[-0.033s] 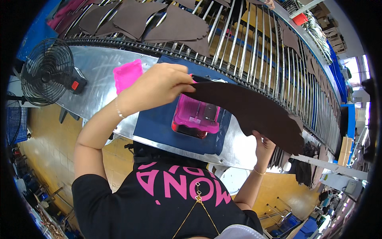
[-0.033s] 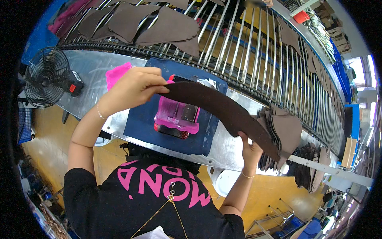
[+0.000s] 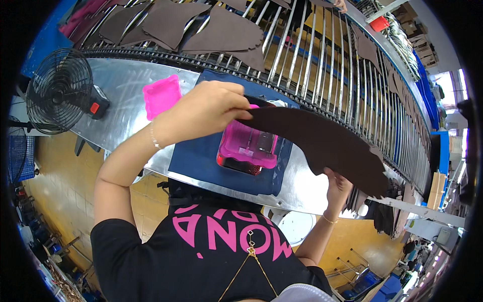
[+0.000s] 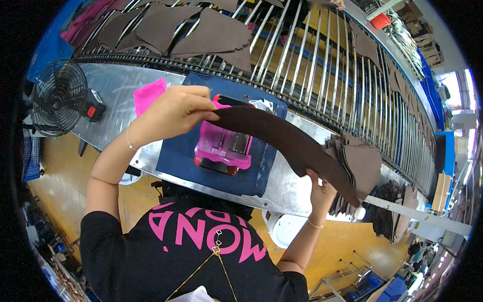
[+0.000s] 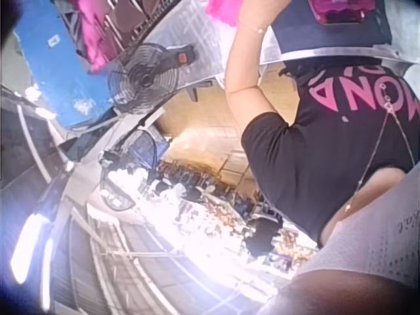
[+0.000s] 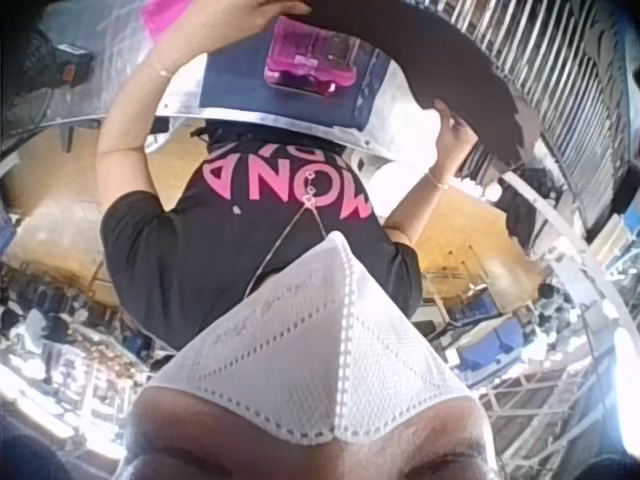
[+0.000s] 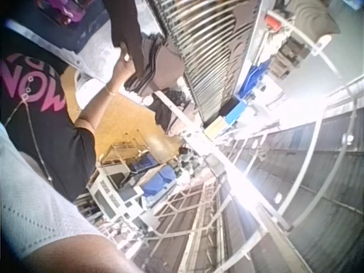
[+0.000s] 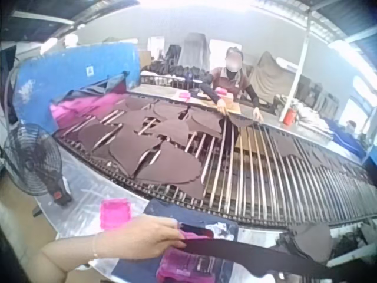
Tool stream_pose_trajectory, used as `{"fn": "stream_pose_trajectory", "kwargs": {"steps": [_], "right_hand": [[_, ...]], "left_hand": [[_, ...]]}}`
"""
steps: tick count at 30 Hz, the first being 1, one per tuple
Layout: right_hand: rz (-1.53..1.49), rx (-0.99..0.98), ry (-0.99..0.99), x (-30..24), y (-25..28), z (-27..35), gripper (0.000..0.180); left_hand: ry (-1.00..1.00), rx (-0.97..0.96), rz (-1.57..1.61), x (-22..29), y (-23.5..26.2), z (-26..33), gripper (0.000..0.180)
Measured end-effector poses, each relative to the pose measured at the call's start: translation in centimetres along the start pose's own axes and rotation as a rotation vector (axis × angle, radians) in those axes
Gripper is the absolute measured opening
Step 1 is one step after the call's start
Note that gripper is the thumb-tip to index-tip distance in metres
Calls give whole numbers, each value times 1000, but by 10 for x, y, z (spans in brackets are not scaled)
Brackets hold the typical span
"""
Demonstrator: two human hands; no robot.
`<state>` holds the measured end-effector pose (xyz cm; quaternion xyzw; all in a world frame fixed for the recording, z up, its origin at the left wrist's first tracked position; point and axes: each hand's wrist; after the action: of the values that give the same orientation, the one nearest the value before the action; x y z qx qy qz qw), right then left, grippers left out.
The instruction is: The person repeatedly picks up brown fabric pieces from a stack and places them onto a moving conveyor belt. The pieces are handled one at a time and arranged along the belt as it advances.
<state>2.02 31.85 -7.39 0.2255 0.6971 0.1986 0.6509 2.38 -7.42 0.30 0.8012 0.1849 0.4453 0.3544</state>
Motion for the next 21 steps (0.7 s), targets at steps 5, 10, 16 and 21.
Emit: {"fn": "stream_pose_trajectory", "kwargs": {"steps": [5, 10, 16, 21], "right_hand": [[17, 249, 76, -2, 69, 6, 10], [-14, 344, 63, -35, 122, -10, 17], [74, 366, 98, -76, 124, -51, 23], [51, 451, 173, -84, 90, -88, 31]], "left_hand": [[-161, -60, -9, 16, -30, -29, 14], [-299, -118, 85, 18, -58, -77, 22], [-236, 84, 287, 24, 5, -168, 33], [-5, 284, 438, -26, 22, -164, 29]]}}
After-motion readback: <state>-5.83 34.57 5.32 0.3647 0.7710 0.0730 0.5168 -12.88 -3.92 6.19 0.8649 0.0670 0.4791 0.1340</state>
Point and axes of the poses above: each hand's wrist, its own z-axis away from the middle knuckle, its own y-axis out of the back of the hand, x = y × z, and after that the axes turned 9 degrees about -y, right-handed
